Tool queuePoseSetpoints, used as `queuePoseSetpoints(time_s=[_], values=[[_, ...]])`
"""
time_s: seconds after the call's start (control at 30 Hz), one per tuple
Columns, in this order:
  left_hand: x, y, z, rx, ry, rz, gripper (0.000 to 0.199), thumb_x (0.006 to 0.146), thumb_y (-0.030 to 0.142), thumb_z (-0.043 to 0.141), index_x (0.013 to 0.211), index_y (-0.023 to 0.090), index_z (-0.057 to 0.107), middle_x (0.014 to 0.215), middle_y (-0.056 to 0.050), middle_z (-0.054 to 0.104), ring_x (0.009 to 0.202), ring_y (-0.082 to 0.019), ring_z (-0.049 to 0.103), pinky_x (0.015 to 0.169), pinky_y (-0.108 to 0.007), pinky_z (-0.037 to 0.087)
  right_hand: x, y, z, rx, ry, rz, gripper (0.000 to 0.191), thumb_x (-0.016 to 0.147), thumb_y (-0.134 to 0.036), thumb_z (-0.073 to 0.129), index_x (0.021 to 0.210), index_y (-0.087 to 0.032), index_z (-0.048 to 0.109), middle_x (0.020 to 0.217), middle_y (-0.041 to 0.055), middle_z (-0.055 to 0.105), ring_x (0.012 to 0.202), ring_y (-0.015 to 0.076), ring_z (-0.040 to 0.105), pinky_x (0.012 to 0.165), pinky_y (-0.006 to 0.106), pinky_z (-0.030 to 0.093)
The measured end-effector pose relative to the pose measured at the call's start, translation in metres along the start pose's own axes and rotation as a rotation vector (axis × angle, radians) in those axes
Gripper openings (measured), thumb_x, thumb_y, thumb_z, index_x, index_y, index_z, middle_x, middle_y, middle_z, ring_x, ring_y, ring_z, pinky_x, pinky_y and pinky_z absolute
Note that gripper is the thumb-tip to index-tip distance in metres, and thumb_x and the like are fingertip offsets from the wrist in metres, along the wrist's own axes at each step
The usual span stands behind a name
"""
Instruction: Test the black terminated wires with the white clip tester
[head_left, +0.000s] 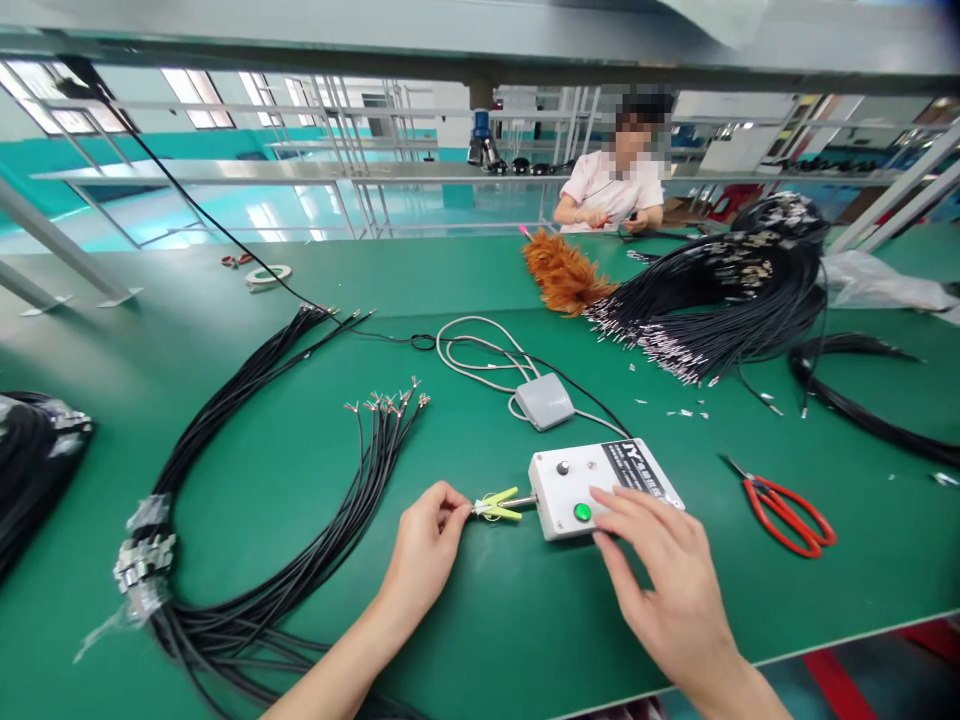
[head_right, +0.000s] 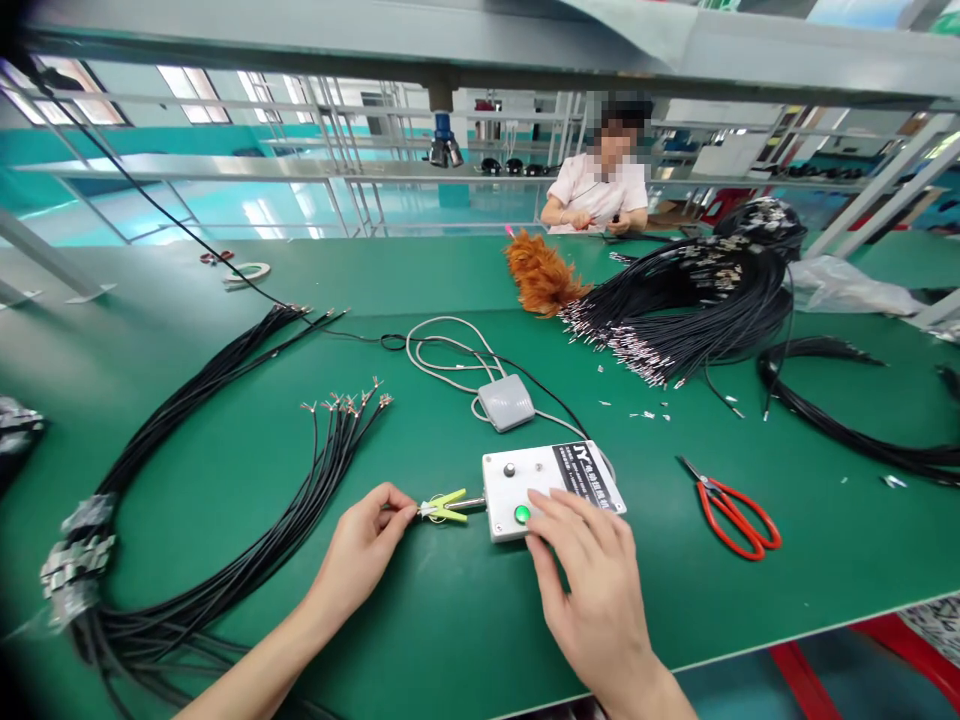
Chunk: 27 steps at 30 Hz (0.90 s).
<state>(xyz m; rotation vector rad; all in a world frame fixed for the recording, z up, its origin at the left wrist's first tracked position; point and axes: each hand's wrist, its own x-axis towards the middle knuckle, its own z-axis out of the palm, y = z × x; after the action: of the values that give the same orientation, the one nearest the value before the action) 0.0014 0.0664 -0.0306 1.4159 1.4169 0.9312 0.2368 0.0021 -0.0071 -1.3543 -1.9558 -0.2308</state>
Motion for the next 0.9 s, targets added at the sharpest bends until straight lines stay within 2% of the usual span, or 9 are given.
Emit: queuePoseSetpoints(time_s=[0.13, 0.3, 0.47, 0.53, 0.63, 0.7, 0.77, 0.83, 0.9], values=[[0.001, -0.002, -0.002, 0.0, -0.01, -0.007, 0.015, 0.076, 0.032, 0.058, 0.068, 0.02, 0.057, 0.064, 0.0, 0.064, 0.06, -0.018, 0.06, 0.057, -0.026, 0.041, -0.02, -0.006, 0.003, 0.02, 0.021, 0.007, 0.013, 0.091, -0.009, 0.056, 0.094, -0.02, 0.062, 0.112, 0.0048, 0.074, 0.11, 0.0255, 0.059, 0.089, 0.041, 0.037], [-0.001, -0.004, -0.007, 0.009, 0.007, -0.015, 0.015, 0.074, 0.032, 0.059, 0.065, 0.019, 0.058, 0.061, 0.001, 0.063, 0.057, -0.016, 0.057, 0.054, -0.025, 0.039, -0.019, -0.007, 0.013, -0.037, 0.09, -0.007, 0.011, 0.09, -0.012, 0.06, 0.089, -0.022, 0.063, 0.105, -0.0012, 0.077, 0.101, 0.0245, 0.064, 0.086, 0.04, 0.035], [-0.002, -0.008, -0.018, -0.023, 0.083, -0.017, 0.018, 0.072, 0.034, 0.062, 0.063, 0.018, 0.058, 0.048, 0.004, 0.055, 0.043, -0.013, 0.05, 0.045, -0.022, 0.035, -0.023, -0.002, 0.014, -0.031, 0.096, -0.03, 0.012, 0.087, -0.011, 0.063, 0.092, -0.022, 0.063, 0.105, 0.0017, 0.077, 0.104, 0.0266, 0.061, 0.089, 0.042, 0.036], [0.008, -0.005, -0.037, -0.044, 0.143, -0.006, 0.017, 0.069, 0.032, 0.065, 0.064, 0.017, 0.059, 0.047, 0.004, 0.056, 0.044, -0.013, 0.052, 0.046, -0.023, 0.039, -0.028, -0.005, 0.013, -0.011, 0.078, -0.047, 0.015, 0.086, -0.01, 0.062, 0.096, -0.021, 0.063, 0.108, 0.0054, 0.075, 0.11, 0.0282, 0.057, 0.092, 0.044, 0.036], [0.041, 0.009, -0.091, -0.067, 0.335, 0.016, 0.013, 0.068, 0.027, 0.065, 0.068, 0.017, 0.056, 0.056, 0.002, 0.059, 0.047, -0.011, 0.052, 0.049, -0.022, 0.041, -0.04, -0.009, 0.013, 0.039, 0.032, -0.129, 0.019, 0.084, -0.009, 0.06, 0.099, -0.02, 0.063, 0.114, 0.0081, 0.073, 0.113, 0.0272, 0.055, 0.093, 0.043, 0.036], [0.063, 0.023, -0.132, -0.078, 0.478, 0.016, 0.016, 0.075, 0.025, 0.059, 0.066, 0.019, 0.047, 0.052, 0.007, 0.048, 0.041, -0.008, 0.043, 0.046, -0.021, 0.037, -0.047, -0.011, 0.014, 0.081, 0.001, -0.162, 0.018, 0.085, -0.009, 0.059, 0.099, -0.02, 0.063, 0.116, 0.0084, 0.072, 0.113, 0.0249, 0.057, 0.093, 0.039, 0.038], [0.074, 0.038, -0.158, -0.062, 0.572, 0.046, 0.022, 0.083, 0.022, 0.05, 0.065, 0.021, 0.038, 0.054, 0.008, 0.043, 0.045, -0.009, 0.047, 0.052, -0.022, 0.041, -0.052, -0.012, 0.017, 0.117, -0.02, -0.156, 0.018, 0.086, -0.009, 0.057, 0.098, -0.019, 0.063, 0.117, 0.0084, 0.071, 0.112, 0.0227, 0.058, 0.092, 0.036, 0.04], [0.063, 0.045, -0.157, -0.023, 0.573, 0.093, 0.019, 0.087, 0.02, 0.046, 0.069, 0.021, 0.04, 0.059, 0.006, 0.047, 0.053, -0.011, 0.053, 0.059, -0.023, 0.044, -0.055, -0.012, 0.02, 0.15, -0.031, -0.121, 0.018, 0.087, -0.008, 0.056, 0.1, -0.019, 0.063, 0.118, 0.0081, 0.07, 0.112, 0.0215, 0.059, 0.092, 0.035, 0.042], [0.03, 0.041, -0.128, 0.039, 0.437, 0.138, 0.008, 0.082, 0.022, 0.057, 0.076, 0.02, 0.051, 0.066, 0.004, 0.056, 0.062, -0.014, 0.058, 0.062, -0.024, 0.047, -0.056, -0.014, 0.021, 0.184, -0.053, -0.079, 0.02, 0.087, -0.008, 0.056, 0.102, -0.019, 0.062, 0.119, 0.0079, 0.07, 0.112, 0.0215, 0.06, 0.092, 0.035, 0.044]])
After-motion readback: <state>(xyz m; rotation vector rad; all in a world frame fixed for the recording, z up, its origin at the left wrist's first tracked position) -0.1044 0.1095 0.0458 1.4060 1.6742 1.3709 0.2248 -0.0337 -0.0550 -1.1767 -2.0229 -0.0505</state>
